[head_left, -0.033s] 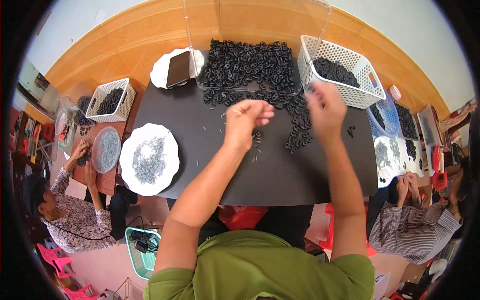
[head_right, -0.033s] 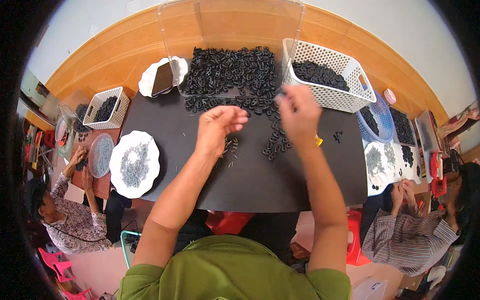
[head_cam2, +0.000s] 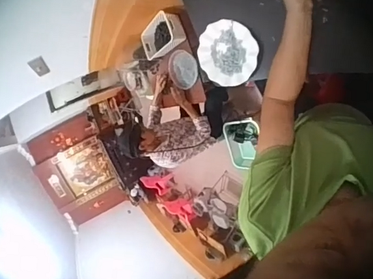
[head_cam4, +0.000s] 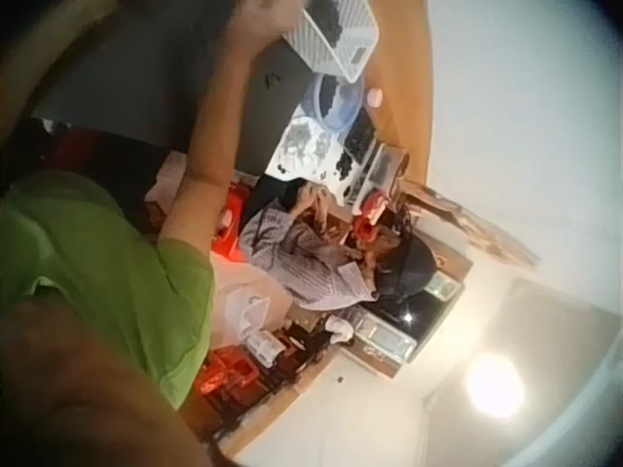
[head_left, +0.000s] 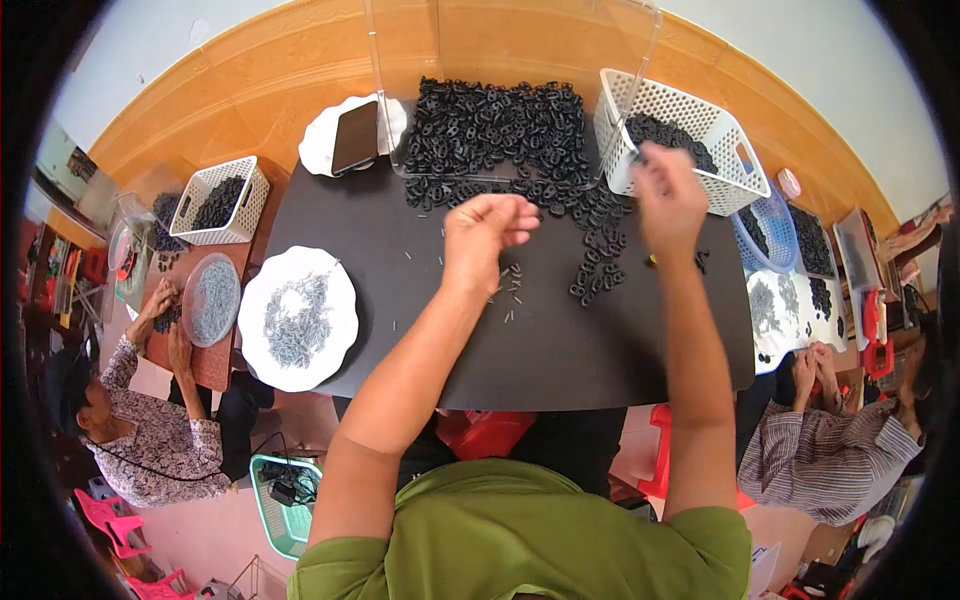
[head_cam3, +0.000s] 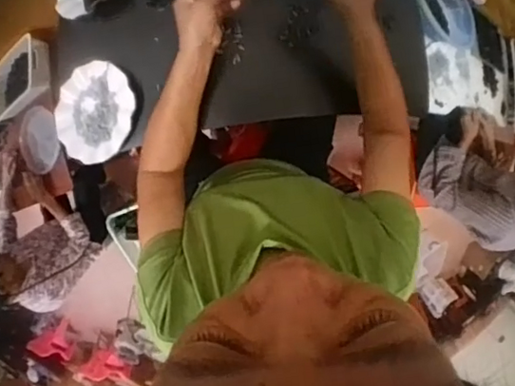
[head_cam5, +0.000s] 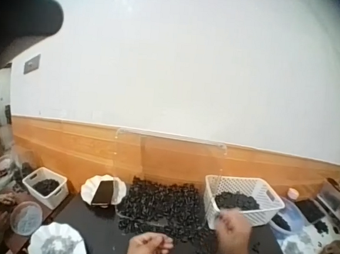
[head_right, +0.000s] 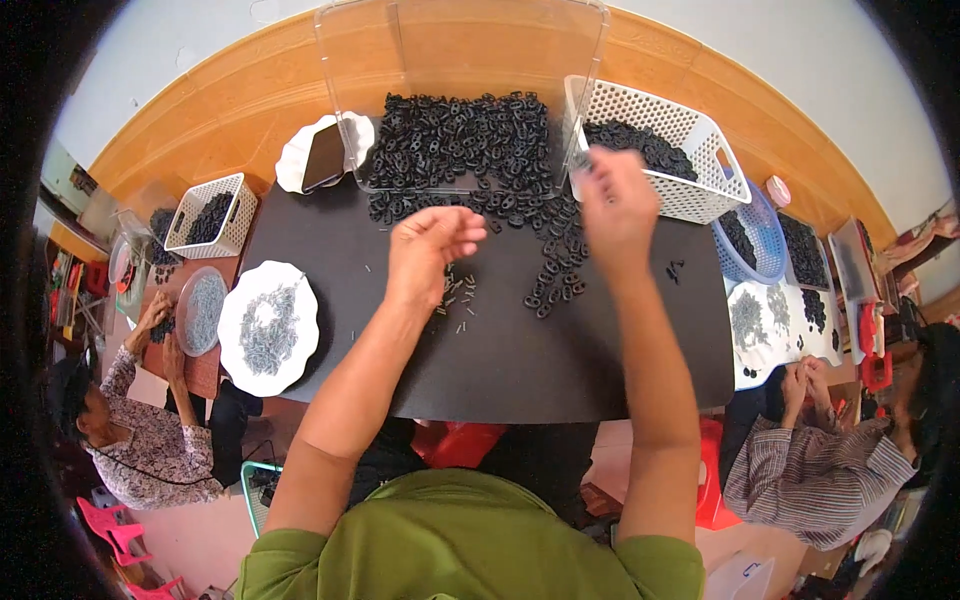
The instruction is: The person repeatedly assembles cord locks by inserting small pins into plastic pieces by hand.
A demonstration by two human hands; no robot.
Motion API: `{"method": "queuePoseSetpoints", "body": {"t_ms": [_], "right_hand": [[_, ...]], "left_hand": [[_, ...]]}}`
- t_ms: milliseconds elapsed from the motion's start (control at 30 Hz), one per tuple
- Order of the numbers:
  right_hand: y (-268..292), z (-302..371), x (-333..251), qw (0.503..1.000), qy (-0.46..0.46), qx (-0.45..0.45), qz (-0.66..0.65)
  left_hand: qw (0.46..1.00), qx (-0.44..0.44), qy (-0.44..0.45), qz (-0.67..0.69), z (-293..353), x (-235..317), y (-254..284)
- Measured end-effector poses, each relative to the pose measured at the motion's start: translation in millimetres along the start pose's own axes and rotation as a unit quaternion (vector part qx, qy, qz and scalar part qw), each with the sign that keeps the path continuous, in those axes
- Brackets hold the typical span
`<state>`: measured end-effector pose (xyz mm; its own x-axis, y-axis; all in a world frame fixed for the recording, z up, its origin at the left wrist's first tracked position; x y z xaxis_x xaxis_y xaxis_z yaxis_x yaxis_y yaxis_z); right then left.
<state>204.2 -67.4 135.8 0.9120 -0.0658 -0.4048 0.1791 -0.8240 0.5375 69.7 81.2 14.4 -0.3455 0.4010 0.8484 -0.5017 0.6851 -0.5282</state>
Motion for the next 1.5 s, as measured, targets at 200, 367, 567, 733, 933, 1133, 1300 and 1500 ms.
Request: {"method": "queuePoseSetpoints", "body": {"t_ms": [200,367,567,733,933,1133,1300,1500], "right_hand": [[21,-38,70,0.990,-0.115,-0.005,0.078],[-23,-3,18,0.993,-0.001,-0.119,0.028],[-120,42,-12,0.930,0.042,-0.342,0.126],[-142,44,-1,0.910,0.029,-0.369,0.187],[-139,46,-8,0.919,0.019,-0.337,0.204],[-120,46,-12,0.941,-0.001,-0.319,0.115],[-101,60,15,0.896,-0.265,-0.218,-0.283],[-97,68,28,0.807,-0.338,-0.168,-0.454]], "left_hand": [[0.998,0.064,-0.010,0.015,-9,6,30],[0.994,0.099,-0.045,0.034,-8,19,40],[0.993,0.108,-0.050,0.030,-10,19,48],[0.991,0.120,-0.058,0.020,-12,23,52],[0.991,0.122,-0.058,-0.004,-15,29,59],[0.964,0.080,-0.072,-0.245,-23,33,60],[0.735,-0.016,-0.116,-0.668,-7,34,1],[0.669,-0.076,-0.068,-0.736,-11,10,0]]}}
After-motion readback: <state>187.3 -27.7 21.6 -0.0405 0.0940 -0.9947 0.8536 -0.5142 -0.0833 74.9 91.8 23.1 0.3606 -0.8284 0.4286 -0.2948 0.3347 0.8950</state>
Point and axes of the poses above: each hand's wrist, its own z-axis away from the middle knuckle, its own y-axis out of the back of the hand, x = y × z, the point moved 8 cm from there along -z, towards the middle knuckle, and after that the axes turned 9 degrees about -x, right-handed, at the moved point
